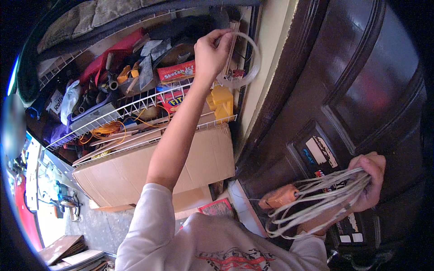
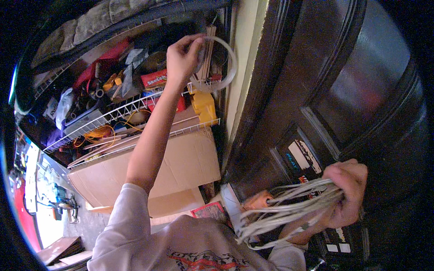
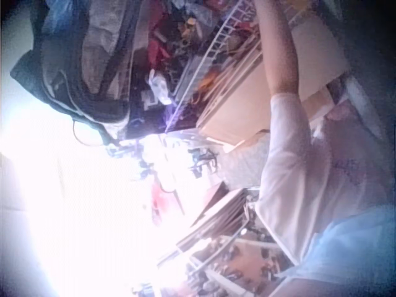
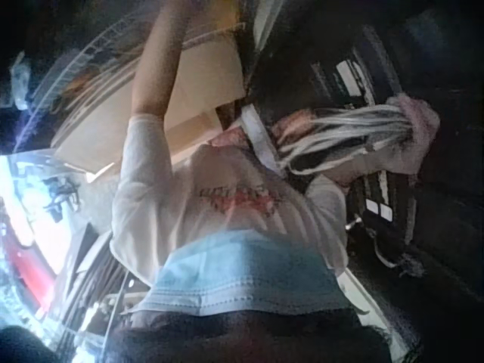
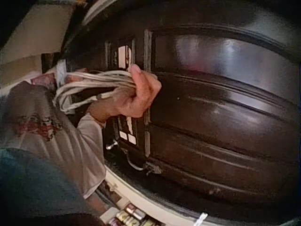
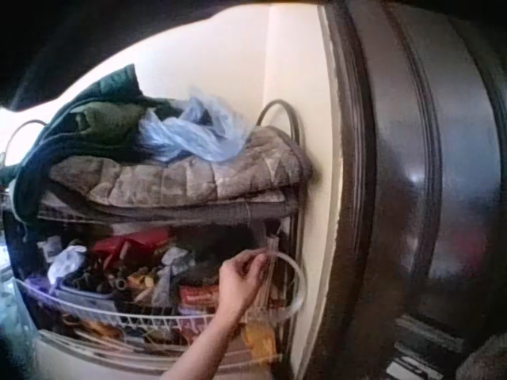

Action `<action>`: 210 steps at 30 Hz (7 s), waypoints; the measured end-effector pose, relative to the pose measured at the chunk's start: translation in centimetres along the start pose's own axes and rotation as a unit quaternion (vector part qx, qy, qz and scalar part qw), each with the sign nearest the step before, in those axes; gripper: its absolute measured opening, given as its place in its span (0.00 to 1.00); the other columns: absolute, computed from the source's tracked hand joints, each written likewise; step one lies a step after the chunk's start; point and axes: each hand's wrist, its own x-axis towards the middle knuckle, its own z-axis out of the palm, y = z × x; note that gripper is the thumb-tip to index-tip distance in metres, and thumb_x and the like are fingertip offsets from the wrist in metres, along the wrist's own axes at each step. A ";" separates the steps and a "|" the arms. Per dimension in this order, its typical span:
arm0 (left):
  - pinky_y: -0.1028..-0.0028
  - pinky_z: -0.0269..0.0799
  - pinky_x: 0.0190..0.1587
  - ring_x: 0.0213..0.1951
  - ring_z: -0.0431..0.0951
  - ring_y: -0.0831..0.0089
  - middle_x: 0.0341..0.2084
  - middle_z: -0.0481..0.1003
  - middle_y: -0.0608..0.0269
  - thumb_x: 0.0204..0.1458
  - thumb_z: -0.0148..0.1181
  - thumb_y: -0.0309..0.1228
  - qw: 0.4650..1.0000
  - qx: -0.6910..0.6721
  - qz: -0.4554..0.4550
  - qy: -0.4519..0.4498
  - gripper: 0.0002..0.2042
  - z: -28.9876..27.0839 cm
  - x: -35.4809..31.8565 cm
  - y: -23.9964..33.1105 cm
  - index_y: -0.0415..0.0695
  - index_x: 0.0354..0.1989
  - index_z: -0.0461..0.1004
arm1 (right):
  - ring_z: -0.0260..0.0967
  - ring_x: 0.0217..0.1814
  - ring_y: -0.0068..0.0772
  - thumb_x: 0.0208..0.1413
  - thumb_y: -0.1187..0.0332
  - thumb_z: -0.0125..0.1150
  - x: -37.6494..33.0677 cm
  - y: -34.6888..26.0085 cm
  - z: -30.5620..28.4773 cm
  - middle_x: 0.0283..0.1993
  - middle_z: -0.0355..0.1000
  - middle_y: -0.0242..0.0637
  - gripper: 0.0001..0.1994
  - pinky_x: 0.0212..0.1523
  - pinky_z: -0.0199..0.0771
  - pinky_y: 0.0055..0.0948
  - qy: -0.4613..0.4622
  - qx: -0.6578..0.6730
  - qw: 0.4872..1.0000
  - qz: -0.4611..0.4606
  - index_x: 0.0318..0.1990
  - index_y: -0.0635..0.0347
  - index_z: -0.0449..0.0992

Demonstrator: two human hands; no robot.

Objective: The person measures and marks wooden pieces using a tape measure, pencil, and speed square, then assembles them into a rectangular frame. They plug in a miter saw and position the frame on the saw base, preparing for cutting.

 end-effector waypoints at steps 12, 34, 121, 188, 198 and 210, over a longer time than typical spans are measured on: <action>0.63 0.72 0.52 0.47 0.79 0.56 0.43 0.79 0.51 0.64 0.50 0.38 0.994 -0.016 -0.058 -0.095 0.16 -13.2 -22.0 8.2 0.37 0.42 0.78 | 0.74 0.25 0.32 0.40 0.79 0.72 -3.0 -3.3 9.3 0.29 0.74 0.37 0.19 0.24 0.72 0.29 -0.266 0.138 0.946 0.125 0.44 0.53 0.85; 0.55 0.68 0.60 0.60 0.72 0.54 0.61 0.69 0.46 0.61 0.32 0.67 0.444 -0.336 -0.531 0.639 0.44 -38.6 -71.2 4.3 0.36 0.66 0.62 | 0.78 0.33 0.37 0.48 0.79 0.69 -9.6 -32.8 34.3 0.36 0.79 0.41 0.10 0.32 0.76 0.31 -0.515 0.639 0.572 0.010 0.39 0.61 0.82; 0.68 0.74 0.55 0.51 0.76 0.72 0.50 0.77 0.60 0.54 0.71 0.30 0.640 -0.104 -0.591 0.479 0.24 -179.0 -62.8 -23.8 0.35 0.56 0.70 | 0.76 0.43 0.34 0.67 0.62 0.55 -33.8 -137.4 144.2 0.42 0.78 0.44 0.15 0.46 0.75 0.32 -0.772 0.396 0.458 0.194 0.51 0.65 0.76; 0.69 0.74 0.51 0.49 0.76 0.72 0.47 0.76 0.63 0.47 0.76 0.28 0.697 0.158 -0.587 0.380 0.26 -204.5 -106.9 -45.9 0.40 0.54 0.70 | 0.75 0.48 0.59 0.62 0.68 0.54 -92.8 -161.0 171.1 0.43 0.78 0.54 0.12 0.47 0.74 0.47 -0.582 0.355 0.646 0.343 0.50 0.60 0.76; 0.70 0.73 0.51 0.48 0.76 0.73 0.46 0.76 0.62 0.48 0.75 0.28 0.668 0.169 -0.616 0.381 0.27 -205.1 -108.6 -47.2 0.38 0.57 0.70 | 0.71 0.50 0.48 0.49 0.64 0.72 -94.1 -161.6 169.9 0.44 0.77 0.42 0.27 0.56 0.63 0.44 -0.603 0.330 0.695 0.211 0.55 0.62 0.68; 0.71 0.72 0.51 0.48 0.75 0.73 0.47 0.76 0.62 0.49 0.75 0.30 0.659 0.175 -0.623 0.384 0.26 -205.1 -108.0 -47.1 0.37 0.55 0.71 | 0.76 0.39 0.43 0.50 0.68 0.68 -93.4 -160.6 172.0 0.34 0.77 0.41 0.19 0.42 0.74 0.36 -0.659 0.327 0.604 0.307 0.49 0.62 0.73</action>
